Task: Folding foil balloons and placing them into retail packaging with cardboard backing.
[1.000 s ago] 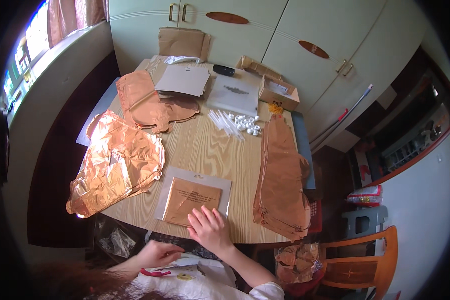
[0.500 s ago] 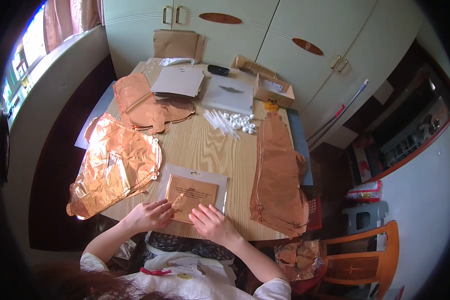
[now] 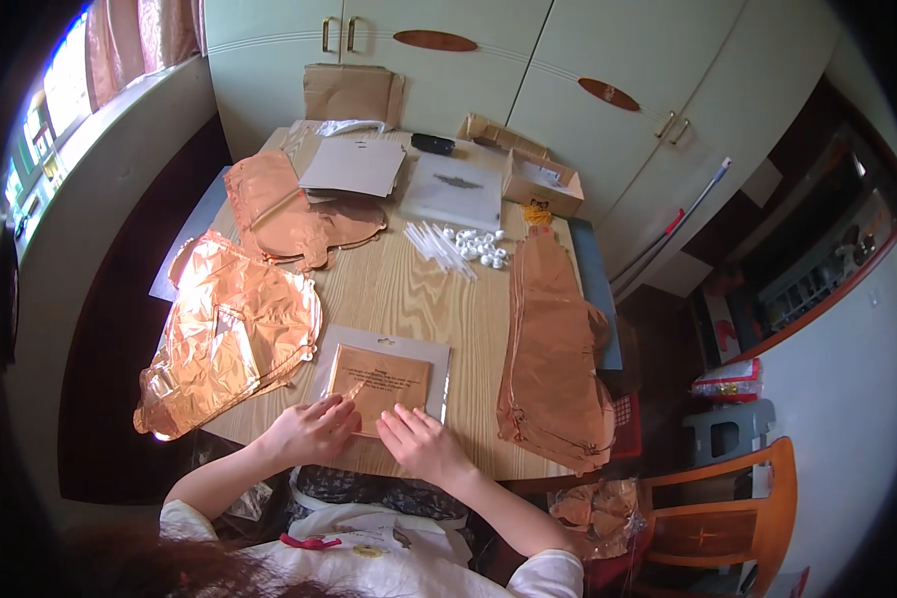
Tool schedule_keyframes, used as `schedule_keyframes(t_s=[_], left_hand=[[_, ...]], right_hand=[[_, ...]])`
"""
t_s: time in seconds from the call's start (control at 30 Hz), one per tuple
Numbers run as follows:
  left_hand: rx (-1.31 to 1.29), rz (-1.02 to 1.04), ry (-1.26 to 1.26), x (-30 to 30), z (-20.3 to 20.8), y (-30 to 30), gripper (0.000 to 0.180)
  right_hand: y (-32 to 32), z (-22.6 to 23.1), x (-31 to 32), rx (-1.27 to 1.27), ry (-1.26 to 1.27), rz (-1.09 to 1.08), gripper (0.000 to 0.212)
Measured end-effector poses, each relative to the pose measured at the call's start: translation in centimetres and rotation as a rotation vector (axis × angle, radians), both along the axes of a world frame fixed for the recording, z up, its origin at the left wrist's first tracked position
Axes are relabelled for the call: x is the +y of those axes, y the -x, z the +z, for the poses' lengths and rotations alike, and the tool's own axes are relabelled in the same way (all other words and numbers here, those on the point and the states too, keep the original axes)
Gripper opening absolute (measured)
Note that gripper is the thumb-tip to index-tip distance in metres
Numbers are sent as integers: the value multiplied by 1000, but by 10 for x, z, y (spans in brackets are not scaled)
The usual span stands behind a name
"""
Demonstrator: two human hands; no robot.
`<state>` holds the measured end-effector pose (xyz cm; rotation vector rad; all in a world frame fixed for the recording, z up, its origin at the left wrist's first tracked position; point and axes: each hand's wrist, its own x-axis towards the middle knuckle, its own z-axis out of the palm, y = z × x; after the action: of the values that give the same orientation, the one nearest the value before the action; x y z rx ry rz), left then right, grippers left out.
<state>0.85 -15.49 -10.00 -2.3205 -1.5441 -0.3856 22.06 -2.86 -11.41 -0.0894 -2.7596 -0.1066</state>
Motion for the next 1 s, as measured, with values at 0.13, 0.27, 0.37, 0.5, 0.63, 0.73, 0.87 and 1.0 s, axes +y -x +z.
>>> schedule_keyframes(t_s=[0.13,0.27,0.37,0.5,0.63,0.73,0.87,1.0], left_hand=[[60,23,-5,4,2,-3,35],[117,56,-6,10,13,-5,35],[164,90,11,16,15,-2,35],[196,67,-38,28,34,4,34],[174,48,9,40,52,13,36],[160,61,30,47,65,19,26],[17,51,278,59,97,34,18],[-54,40,371,74,128,38,15]], right_hand=[[2,-2,3,80,-18,18,27],[3,4,9,150,72,6,25],[4,14,13,162,21,-42,23],[3,33,15,144,-52,-144,23],[1,55,29,129,19,-194,24],[-2,69,52,1,302,-112,28],[8,76,142,116,1032,-151,24],[41,30,253,224,396,-617,16]])
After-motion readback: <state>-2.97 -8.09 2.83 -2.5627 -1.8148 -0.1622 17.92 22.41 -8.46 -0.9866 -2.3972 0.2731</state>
